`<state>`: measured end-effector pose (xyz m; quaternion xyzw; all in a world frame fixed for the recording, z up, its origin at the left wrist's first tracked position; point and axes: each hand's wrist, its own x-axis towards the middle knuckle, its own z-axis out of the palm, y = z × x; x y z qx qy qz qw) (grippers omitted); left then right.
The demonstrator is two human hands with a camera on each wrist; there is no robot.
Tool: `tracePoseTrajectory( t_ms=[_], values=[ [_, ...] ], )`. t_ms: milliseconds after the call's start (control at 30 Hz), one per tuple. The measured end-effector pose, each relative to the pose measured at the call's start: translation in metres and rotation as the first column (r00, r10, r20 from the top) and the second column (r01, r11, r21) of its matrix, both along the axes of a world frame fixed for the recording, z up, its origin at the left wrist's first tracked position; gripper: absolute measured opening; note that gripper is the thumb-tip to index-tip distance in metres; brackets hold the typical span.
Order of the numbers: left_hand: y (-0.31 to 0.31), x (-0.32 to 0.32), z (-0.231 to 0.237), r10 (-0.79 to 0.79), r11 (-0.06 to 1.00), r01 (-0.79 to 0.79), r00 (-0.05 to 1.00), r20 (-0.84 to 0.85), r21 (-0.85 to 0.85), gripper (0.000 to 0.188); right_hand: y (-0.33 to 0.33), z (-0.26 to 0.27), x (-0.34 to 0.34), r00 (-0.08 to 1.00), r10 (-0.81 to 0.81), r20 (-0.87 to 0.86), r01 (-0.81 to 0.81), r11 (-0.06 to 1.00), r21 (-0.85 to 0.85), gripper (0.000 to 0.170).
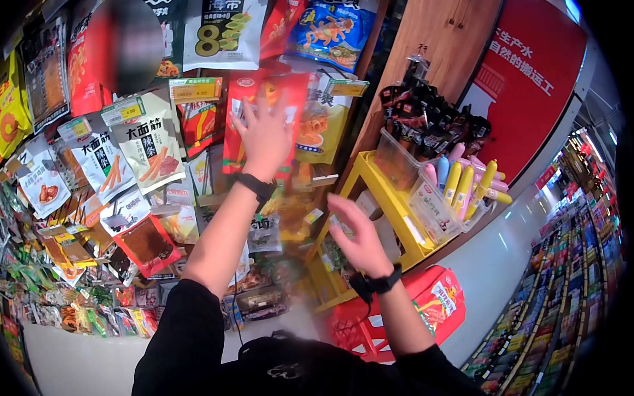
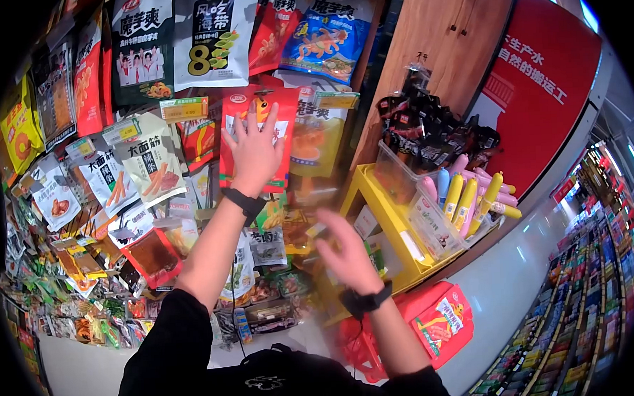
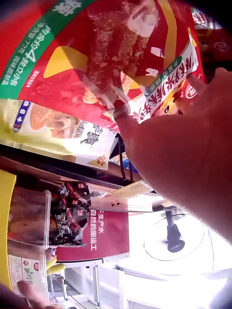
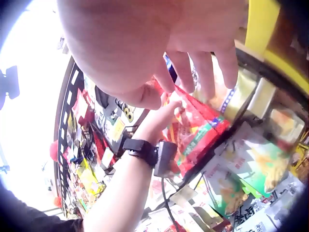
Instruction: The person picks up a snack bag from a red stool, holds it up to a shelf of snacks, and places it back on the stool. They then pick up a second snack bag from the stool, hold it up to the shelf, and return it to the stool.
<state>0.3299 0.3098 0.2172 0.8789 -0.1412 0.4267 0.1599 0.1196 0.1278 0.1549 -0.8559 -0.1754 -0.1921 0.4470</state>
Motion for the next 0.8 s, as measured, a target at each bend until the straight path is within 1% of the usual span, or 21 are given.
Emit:
tracePoseTrajectory(
  t_ms=[67, 133, 167, 200, 267, 300, 333, 400, 433, 500, 533, 567, 600, 667, 700, 733, 800],
  values=[
    [-0.003, 0.004, 0.002, 0.003, 1.0, -0.003, 1.0, 0.011, -0.011, 0.077, -0.015, -0.005, -0.038, 0.996, -0.024, -0.084, 0.024, 1.0, -0.001, 0.05],
    [-0.005, 0.005, 0.003, 0.049, 0.999, -0.048, 0.999, -0.007, 0.022, 0.078, -0.035, -0.021, -0.076, 0.981, -0.071, -0.181, 0.091, 0.99, 0.106, 0.045],
    [-0.006, 0.007, 0.003, 0.071, 0.997, -0.072, 0.997, 0.028, 0.023, 0.079, -0.043, -0.029, -0.096, 0.97, -0.1, -0.221, 0.147, 0.967, 0.209, 0.042],
    [-0.007, 0.009, 0.003, 0.066, 0.998, -0.066, 0.997, 0.028, 0.023, 0.079, -0.05, -0.035, -0.117, 0.956, -0.123, -0.265, 0.205, 0.929, 0.309, 0.04],
    [-0.009, 0.013, 0.003, 0.088, 0.996, -0.089, 0.996, 0.025, 0.027, 0.08, -0.065, -0.04, -0.16, 0.91, -0.214, -0.355, 0.334, 0.887, 0.32, 0.037],
    [-0.011, 0.01, 0.006, 0.099, 0.994, -0.098, 0.995, -0.012, 0.047, 0.081, -0.079, -0.053, -0.178, 0.907, -0.258, -0.334, 0.357, 0.89, 0.283, 0.036],
    [-0.013, 0.006, 0.009, 0.089, 0.995, -0.089, 0.996, -0.01, 0.049, 0.081, -0.088, -0.058, -0.196, 0.905, -0.266, -0.333, 0.366, 0.886, 0.285, 0.036],
    [-0.018, -0.002, 0.011, 0.08, 0.997, -0.078, 0.993, -0.092, 0.021, 0.081, -0.1, -0.065, -0.227, 0.864, -0.339, -0.373, 0.479, 0.78, 0.403, 0.033],
    [-0.018, -0.008, 0.01, 0.052, 0.999, -0.052, 0.995, -0.089, 0.002, 0.081, -0.108, -0.068, -0.238, 0.86, -0.349, -0.372, 0.49, 0.771, 0.407, 0.033],
    [-0.02, -0.014, 0.0, 0.026, 0.999, -0.028, 0.995, -0.097, -0.019, 0.08, -0.124, -0.075, -0.258, 0.788, -0.506, -0.352, 0.609, 0.724, 0.324, 0.029],
    [-0.022, -0.021, -0.001, 0.015, 0.999, -0.02, 0.994, -0.105, -0.043, 0.079, -0.132, -0.079, -0.266, 0.778, -0.523, -0.35, 0.625, 0.706, 0.333, 0.029],
    [-0.023, -0.031, -0.005, -0.047, 0.997, 0.04, 0.991, -0.127, -0.06, 0.077, -0.139, -0.083, -0.273, 0.753, -0.565, -0.338, 0.657, 0.679, 0.329, 0.028],
    [-0.027, -0.042, -0.009, -0.075, 0.994, 0.061, 0.983, -0.166, -0.091, 0.076, -0.143, -0.087, -0.28, 0.724, -0.606, -0.33, 0.689, 0.648, 0.325, 0.027],
    [-0.032, -0.06, -0.024, -0.263, 0.953, 0.248, 0.963, -0.066, -0.172, 0.068, -0.145, -0.086, -0.292, 0.696, -0.644, -0.319, 0.718, 0.603, 0.348, 0.026],
    [-0.033, -0.072, -0.029, -0.389, 0.889, 0.371, 0.921, -0.018, -0.268, 0.06, -0.146, -0.084, -0.297, 0.685, -0.657, -0.315, 0.728, 0.604, 0.323, 0.026],
    [-0.034, -0.086, -0.033, -0.506, 0.799, 0.486, 0.862, 0.041, -0.355, 0.052, -0.149, -0.082, -0.301, 0.675, -0.671, -0.307, 0.737, 0.605, 0.3, 0.026],
    [-0.042, -0.122, -0.04, -0.574, 0.708, 0.547, 0.814, 0.086, -0.447, 0.04, -0.149, -0.075, -0.312, 0.654, -0.69, -0.308, 0.755, 0.573, 0.32, 0.026]
  ],
)
